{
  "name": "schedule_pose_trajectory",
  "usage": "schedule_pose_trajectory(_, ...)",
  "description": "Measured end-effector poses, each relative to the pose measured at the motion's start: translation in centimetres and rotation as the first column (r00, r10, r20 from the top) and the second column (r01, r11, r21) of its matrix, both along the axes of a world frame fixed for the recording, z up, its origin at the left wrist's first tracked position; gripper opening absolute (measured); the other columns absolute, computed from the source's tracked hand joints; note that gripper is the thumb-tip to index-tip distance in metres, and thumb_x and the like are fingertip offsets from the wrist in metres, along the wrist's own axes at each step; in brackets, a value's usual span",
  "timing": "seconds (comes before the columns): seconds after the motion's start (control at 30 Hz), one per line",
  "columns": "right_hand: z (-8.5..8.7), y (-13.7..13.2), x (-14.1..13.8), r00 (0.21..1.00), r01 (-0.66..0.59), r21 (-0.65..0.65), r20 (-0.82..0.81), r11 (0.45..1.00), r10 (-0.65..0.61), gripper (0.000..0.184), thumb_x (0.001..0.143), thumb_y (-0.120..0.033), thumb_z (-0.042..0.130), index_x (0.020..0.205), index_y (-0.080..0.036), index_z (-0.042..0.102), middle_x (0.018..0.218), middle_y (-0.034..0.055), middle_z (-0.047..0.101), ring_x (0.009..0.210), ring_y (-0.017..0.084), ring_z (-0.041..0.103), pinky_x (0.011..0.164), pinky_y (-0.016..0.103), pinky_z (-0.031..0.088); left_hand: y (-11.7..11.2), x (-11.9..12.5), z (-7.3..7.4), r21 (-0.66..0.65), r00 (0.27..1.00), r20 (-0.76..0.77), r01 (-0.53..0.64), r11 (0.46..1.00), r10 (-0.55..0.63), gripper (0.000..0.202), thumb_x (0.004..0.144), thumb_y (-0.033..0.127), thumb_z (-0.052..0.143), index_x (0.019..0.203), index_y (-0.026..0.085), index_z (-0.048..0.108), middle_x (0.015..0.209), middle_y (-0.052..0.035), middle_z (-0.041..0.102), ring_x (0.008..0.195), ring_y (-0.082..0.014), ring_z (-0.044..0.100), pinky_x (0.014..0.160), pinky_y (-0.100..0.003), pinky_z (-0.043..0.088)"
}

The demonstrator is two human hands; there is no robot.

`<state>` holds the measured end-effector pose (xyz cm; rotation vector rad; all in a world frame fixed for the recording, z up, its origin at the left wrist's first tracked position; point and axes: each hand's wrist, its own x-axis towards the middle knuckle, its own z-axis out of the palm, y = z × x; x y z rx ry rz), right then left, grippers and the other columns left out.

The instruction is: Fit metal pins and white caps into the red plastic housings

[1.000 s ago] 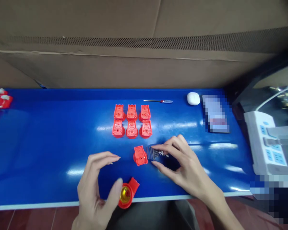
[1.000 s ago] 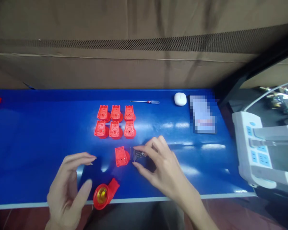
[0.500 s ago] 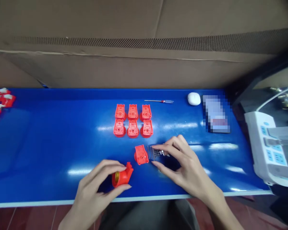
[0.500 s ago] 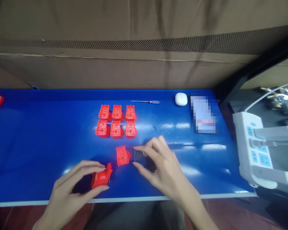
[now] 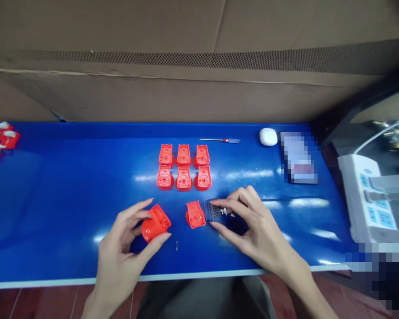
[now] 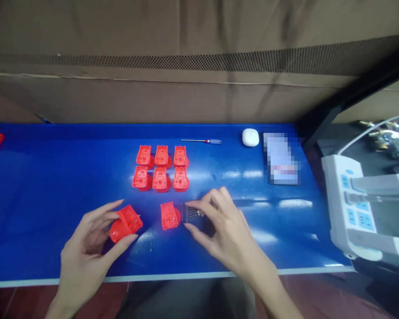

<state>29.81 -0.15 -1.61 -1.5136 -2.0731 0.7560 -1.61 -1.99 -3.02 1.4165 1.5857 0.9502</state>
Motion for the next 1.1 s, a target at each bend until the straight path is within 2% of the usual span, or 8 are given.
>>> schedule_pose_trajectory(0.07, 0.0, 0.1, 0.0, 1.0, -0.001, -0.01, 0.022, 1.0, 0.001, 0.033, 0.107, -0.036, 0.074, 0.14, -0.034, 0.07, 0.114, 0.0063, 0.063, 0.105, 0.027, 0.059, 0.098, 0.051, 0.055, 0.2, -0.1, 0.0, -0.013, 0.999, -0.031, 0.021, 1.0, -0.021, 0.065, 0.099, 0.041, 0.085, 0.16, 0.036, 0.062, 0.124, -0.0042, 0.077, 0.112, -0.0247, 0.081, 0.1, -0.039, 0.07)
schedule_pose_trajectory(0.2, 0.0, 0.4, 0.0, 0.998, -0.005, -0.028, 0.062, 1.0, 0.007, 0.033, 0.107, -0.035, 0.074, 0.139, -0.033, 0.07, 0.117, 0.0071, 0.063, 0.108, 0.028, 0.059, 0.096, 0.05, 0.057, 0.4, -0.3, -0.1, 0.022, 0.993, -0.074, 0.09, 0.996, -0.088, 0.036, 0.108, 0.037, 0.074, 0.143, 0.035, 0.076, 0.134, -0.0044, 0.078, 0.122, -0.0257, 0.075, 0.105, -0.04, 0.064)
schedule_pose_trajectory(0.47, -0.3, 0.6, 0.0, 0.996, -0.026, -0.036, 0.081, 0.999, 0.028, 0.033, 0.106, -0.033, 0.073, 0.139, -0.031, 0.07, 0.12, 0.009, 0.063, 0.11, 0.029, 0.058, 0.095, 0.052, 0.06, 0.5, 0.4, -0.5, 0.033, 0.997, -0.042, 0.064, 0.997, -0.062, 0.028, 0.099, 0.035, 0.087, 0.124, 0.029, 0.077, 0.121, -0.0024, 0.081, 0.117, -0.0248, 0.076, 0.098, -0.038, 0.063)
schedule_pose_trajectory(0.6, -0.5, 0.6, 0.1, 0.994, -0.035, -0.051, 0.101, 0.998, 0.04, 0.033, 0.105, -0.032, 0.074, 0.139, -0.03, 0.071, 0.121, 0.0094, 0.063, 0.11, 0.029, 0.058, 0.097, 0.054, 0.061, 0.6, 0.5, -0.6, 0.038, 0.995, -0.076, 0.074, 0.997, -0.071, 0.029, 0.097, 0.036, 0.089, 0.123, 0.028, 0.077, 0.12, -0.0028, 0.082, 0.112, -0.0254, 0.077, 0.097, -0.04, 0.064)
schedule_pose_trajectory(0.7, -0.6, 0.6, 0.1, 0.993, -0.037, -0.051, 0.108, 0.998, 0.042, 0.034, 0.105, -0.031, 0.074, 0.139, -0.03, 0.07, 0.122, 0.0092, 0.063, 0.111, 0.029, 0.059, 0.098, 0.054, 0.061, 0.8, 0.6, -0.5, 0.06, 0.992, -0.097, 0.091, 0.994, -0.084, 0.029, 0.097, 0.034, 0.089, 0.123, 0.03, 0.078, 0.125, -0.0028, 0.08, 0.113, -0.0254, 0.078, 0.103, -0.043, 0.063)
schedule_pose_trajectory(0.83, -0.5, 0.6, 0.1, 0.991, -0.037, -0.053, 0.124, 0.998, 0.043, 0.036, 0.104, -0.033, 0.075, 0.14, -0.031, 0.07, 0.123, 0.0095, 0.063, 0.111, 0.03, 0.06, 0.098, 0.054, 0.061, 1.2, 0.8, -0.3, 0.102, 0.987, -0.129, 0.113, 0.988, -0.1, 0.025, 0.098, 0.033, 0.088, 0.121, 0.033, 0.08, 0.138, -0.0039, 0.075, 0.126, -0.0273, 0.076, 0.112, -0.047, 0.062)
schedule_pose_trajectory(1.0, 1.0, -0.3, 0.0, 0.996, -0.021, 0.086, 0.093, 0.996, 0.013, 0.035, 0.106, -0.031, 0.074, 0.141, -0.032, 0.069, 0.114, 0.0076, 0.067, 0.102, 0.027, 0.065, 0.099, 0.055, 0.058, 1.4, 0.9, -0.1, 0.121, 0.981, -0.152, 0.137, 0.983, -0.118, 0.026, 0.096, 0.032, 0.088, 0.121, 0.032, 0.081, 0.144, -0.0072, 0.073, 0.129, -0.0296, 0.075, 0.112, -0.05, 0.064)
schedule_pose_trajectory(1.1, 2.0, -2.2, -1.3, 0.999, 0.005, 0.235, 0.042, 0.972, -0.015, 0.035, 0.104, -0.022, 0.076, 0.138, -0.031, 0.068, 0.1, 0.004, 0.07, 0.087, 0.023, 0.065, 0.087, 0.047, 0.058, 1.3, 0.8, 0.0, 0.109, 0.978, -0.155, 0.156, 0.982, -0.139, 0.027, 0.097, 0.032, 0.088, 0.123, 0.032, 0.08, 0.144, -0.007, 0.074, 0.129, -0.0296, 0.076, 0.113, -0.051, 0.064)
